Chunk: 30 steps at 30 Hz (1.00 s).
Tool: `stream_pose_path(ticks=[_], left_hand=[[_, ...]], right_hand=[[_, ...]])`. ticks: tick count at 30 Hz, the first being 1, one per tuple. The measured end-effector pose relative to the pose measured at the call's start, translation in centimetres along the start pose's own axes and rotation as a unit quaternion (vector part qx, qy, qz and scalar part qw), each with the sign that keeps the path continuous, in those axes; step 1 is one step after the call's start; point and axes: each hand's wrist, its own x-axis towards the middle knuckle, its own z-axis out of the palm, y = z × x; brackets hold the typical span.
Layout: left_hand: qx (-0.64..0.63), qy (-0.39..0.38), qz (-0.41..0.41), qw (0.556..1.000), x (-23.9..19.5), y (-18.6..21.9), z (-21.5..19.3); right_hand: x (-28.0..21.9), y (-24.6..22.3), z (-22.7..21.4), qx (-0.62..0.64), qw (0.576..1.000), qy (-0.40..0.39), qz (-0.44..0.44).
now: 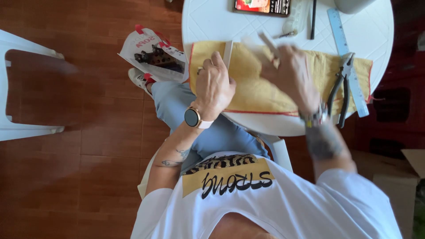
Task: Cutting white material strips with scissors and marking measurements with a ruler and pen
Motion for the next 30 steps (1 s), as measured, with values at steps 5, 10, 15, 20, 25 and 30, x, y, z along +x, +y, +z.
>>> stream_pose_path(ticks=[5,10,15,20,25,30], left_hand=[[0.048,0.063,0.014,0.997,-0.2,0.1,0.0],[-0.058,0.016,0.009,0.998,0.3,-2.7,-0.9],[-0.31,-0.091,0.089,0.942,0.1,-3.3,-4.1],[-0.429,-0.13,0.084,0.89,-0.6,-1.4,-4.8],[-0.666,-0.206,0.089,0.711,-1.4,1.4,-3.2],[-0.877,-0.257,0.016,0.405,-3.0,3.9,2.8]], right_hand=[[5.1,0.6,1.5,-0.077,0.994,-0.004,-0.079],[5.8,0.6,2.5,-0.106,0.988,-0.025,-0.106],[3.2,-1.9,-1.3,0.026,0.986,0.017,-0.163],[-1.6,-3.8,-2.8,0.273,0.958,0.064,-0.057],[-4.8,-6.2,-1.5,0.619,0.785,0.028,0.0],[-5.5,-6.1,-1.6,0.57,0.82,0.045,-0.022]])
